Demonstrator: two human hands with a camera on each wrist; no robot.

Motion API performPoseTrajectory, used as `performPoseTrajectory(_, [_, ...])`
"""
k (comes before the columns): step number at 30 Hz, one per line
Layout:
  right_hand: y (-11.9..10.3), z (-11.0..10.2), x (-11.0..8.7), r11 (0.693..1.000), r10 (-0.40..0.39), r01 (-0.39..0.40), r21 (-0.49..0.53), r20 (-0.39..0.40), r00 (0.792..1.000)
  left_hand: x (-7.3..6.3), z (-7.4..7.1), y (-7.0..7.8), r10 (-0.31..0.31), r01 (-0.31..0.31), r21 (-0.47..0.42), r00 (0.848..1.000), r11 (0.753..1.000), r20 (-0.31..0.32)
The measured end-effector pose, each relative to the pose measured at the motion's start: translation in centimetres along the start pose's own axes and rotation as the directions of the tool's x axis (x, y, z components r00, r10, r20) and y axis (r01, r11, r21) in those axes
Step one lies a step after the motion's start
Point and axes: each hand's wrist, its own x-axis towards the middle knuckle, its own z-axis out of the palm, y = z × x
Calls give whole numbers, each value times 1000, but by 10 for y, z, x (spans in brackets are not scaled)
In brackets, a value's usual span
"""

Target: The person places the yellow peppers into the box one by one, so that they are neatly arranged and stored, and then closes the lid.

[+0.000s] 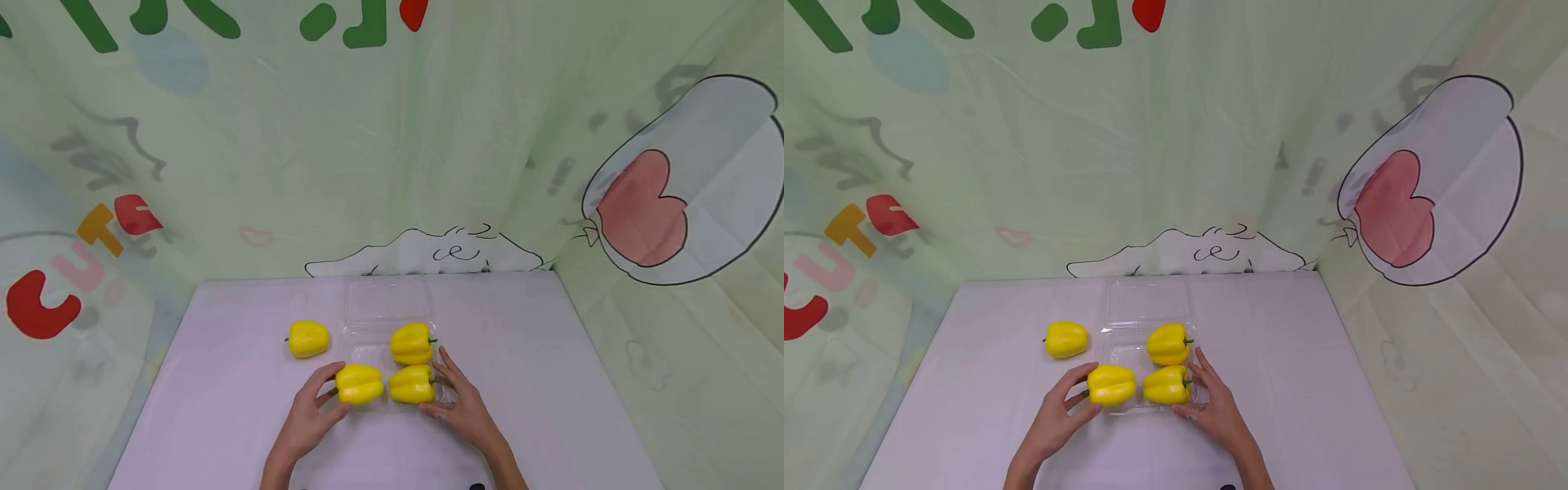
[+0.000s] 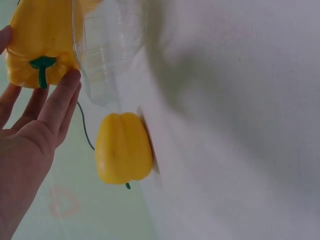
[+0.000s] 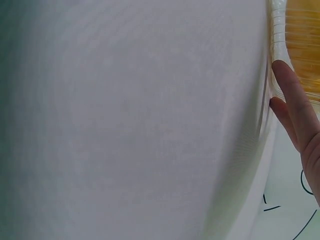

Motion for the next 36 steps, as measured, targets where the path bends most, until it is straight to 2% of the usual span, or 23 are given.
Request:
performPoseTrajectory(21, [-1, 0, -1, 1000, -7, 7, 1, -1, 1000, 6, 7, 3, 37, -43, 101, 997, 994, 64])
performPoseTrajectory(36, [-2, 0, -1, 1000, -15, 15, -1, -2, 1000, 11, 8, 8, 67, -86, 203, 993, 975, 99])
